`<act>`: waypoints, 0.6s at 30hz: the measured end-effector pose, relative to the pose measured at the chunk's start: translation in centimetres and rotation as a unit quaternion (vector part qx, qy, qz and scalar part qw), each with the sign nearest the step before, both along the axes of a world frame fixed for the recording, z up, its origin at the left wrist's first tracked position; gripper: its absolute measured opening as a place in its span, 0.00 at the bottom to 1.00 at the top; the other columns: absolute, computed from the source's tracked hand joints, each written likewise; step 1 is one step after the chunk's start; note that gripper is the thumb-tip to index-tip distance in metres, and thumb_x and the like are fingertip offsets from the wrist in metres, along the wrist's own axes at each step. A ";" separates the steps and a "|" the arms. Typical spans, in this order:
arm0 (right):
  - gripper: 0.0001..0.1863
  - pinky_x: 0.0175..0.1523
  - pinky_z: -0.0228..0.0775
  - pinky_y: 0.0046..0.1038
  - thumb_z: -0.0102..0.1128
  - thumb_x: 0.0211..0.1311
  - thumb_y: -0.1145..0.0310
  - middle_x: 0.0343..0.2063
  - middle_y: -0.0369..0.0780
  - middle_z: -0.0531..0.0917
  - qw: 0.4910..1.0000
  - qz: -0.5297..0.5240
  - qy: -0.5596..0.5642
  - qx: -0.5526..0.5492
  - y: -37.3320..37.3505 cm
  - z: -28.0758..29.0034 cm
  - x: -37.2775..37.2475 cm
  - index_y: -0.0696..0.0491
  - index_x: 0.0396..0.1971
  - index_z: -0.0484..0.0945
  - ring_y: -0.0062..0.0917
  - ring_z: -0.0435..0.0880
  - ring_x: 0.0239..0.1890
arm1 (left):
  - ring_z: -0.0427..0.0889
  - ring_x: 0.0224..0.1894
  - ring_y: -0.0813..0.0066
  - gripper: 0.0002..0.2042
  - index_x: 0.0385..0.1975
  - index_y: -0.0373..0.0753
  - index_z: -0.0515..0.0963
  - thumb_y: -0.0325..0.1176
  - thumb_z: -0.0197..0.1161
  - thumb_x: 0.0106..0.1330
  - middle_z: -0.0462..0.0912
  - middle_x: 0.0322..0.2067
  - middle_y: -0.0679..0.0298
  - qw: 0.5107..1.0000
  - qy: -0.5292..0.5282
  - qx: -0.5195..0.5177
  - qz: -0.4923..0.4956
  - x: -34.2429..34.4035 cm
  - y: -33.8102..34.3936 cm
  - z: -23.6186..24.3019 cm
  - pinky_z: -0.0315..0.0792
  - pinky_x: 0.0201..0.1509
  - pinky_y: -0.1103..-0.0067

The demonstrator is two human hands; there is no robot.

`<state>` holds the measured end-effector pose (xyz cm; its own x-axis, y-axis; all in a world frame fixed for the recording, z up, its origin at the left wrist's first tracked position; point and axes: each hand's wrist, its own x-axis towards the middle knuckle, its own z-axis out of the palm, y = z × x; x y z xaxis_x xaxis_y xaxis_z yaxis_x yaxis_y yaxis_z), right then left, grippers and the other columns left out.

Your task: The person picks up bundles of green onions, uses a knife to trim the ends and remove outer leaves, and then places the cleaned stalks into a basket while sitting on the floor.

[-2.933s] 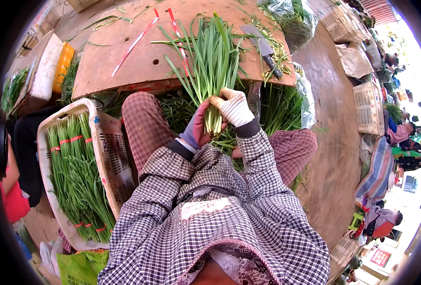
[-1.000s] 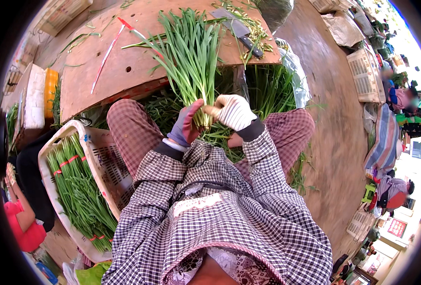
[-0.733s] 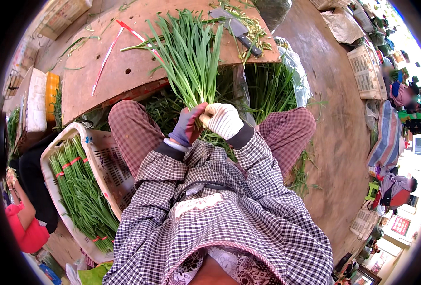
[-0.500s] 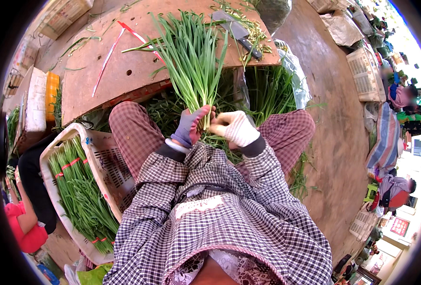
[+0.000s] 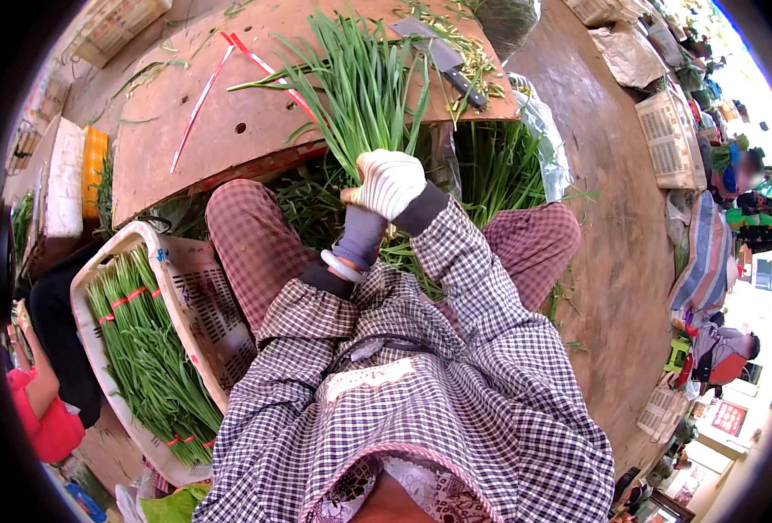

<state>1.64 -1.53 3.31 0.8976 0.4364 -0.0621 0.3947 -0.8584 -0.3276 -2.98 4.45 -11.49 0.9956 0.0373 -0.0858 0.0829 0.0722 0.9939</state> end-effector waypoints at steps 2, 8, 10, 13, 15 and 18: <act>0.18 0.30 0.71 0.34 0.68 0.42 0.56 0.18 0.46 0.78 1.000 -0.001 -0.005 0.010 -0.9 -1.5 0.7 0.56 0.18 0.76 0.37 0.80 0.23 | 0.78 0.32 0.79 0.19 0.47 0.34 0.70 0.33 0.64 0.57 0.79 0.33 0.63 0.966 0.122 -0.229 0.015 -0.8 -0.2 4.2 0.71 0.30 0.81; 0.14 0.32 0.73 0.27 0.68 0.43 0.63 0.19 0.45 0.80 0.969 -0.057 0.080 0.226 -1.7 -1.2 1.4 0.59 0.24 0.79 0.29 0.81 0.23 | 0.80 0.42 0.70 0.19 0.50 0.38 0.71 0.43 0.58 0.64 0.80 0.40 0.62 0.849 0.166 -0.487 -0.117 -1.4 2.9 5.3 0.77 0.45 0.66; 0.16 0.32 0.73 0.25 0.69 0.44 0.62 0.20 0.43 0.81 0.953 -0.105 0.108 0.261 -2.1 -1.2 1.5 0.60 0.27 0.80 0.22 0.80 0.23 | 0.80 0.46 0.66 0.22 0.53 0.40 0.70 0.49 0.52 0.67 0.79 0.45 0.61 0.785 0.174 -0.572 -0.160 -1.3 3.6 4.9 0.76 0.49 0.62; 0.16 0.31 0.73 0.23 0.71 0.44 0.64 0.19 0.40 0.81 0.932 -0.150 0.151 0.293 -2.3 -1.2 1.0 0.60 0.29 0.81 0.17 0.79 0.24 | 0.79 0.48 0.64 0.23 0.55 0.41 0.68 0.51 0.47 0.69 0.78 0.48 0.59 0.759 0.163 -0.608 -0.167 -0.9 3.9 5.3 0.74 0.51 0.59; 0.13 0.27 0.70 0.20 0.70 0.45 0.67 0.18 0.36 0.80 0.931 -0.120 0.124 0.322 -2.3 -1.9 0.4 0.60 0.28 0.81 0.14 0.75 0.21 | 0.79 0.48 0.65 0.22 0.56 0.41 0.67 0.50 0.45 0.70 0.78 0.48 0.59 0.771 0.154 -0.597 -0.162 -0.9 3.6 5.1 0.74 0.51 0.59; 0.10 0.23 0.66 0.17 0.70 0.45 0.70 0.17 0.33 0.78 0.915 -0.115 0.151 0.357 -1.9 -1.3 -1.1 0.60 0.26 0.80 0.11 0.72 0.18 | 0.80 0.42 0.69 0.20 0.51 0.40 0.69 0.48 0.46 0.70 0.79 0.41 0.61 0.811 0.172 -0.546 -0.122 -1.1 3.1 5.6 0.78 0.43 0.69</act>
<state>0.57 -3.41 1.96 0.9599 0.2636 -0.0952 0.0295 -0.4329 -0.9010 -4.06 7.57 -5.93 0.8721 -0.4419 -0.2100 0.4858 0.8335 0.2632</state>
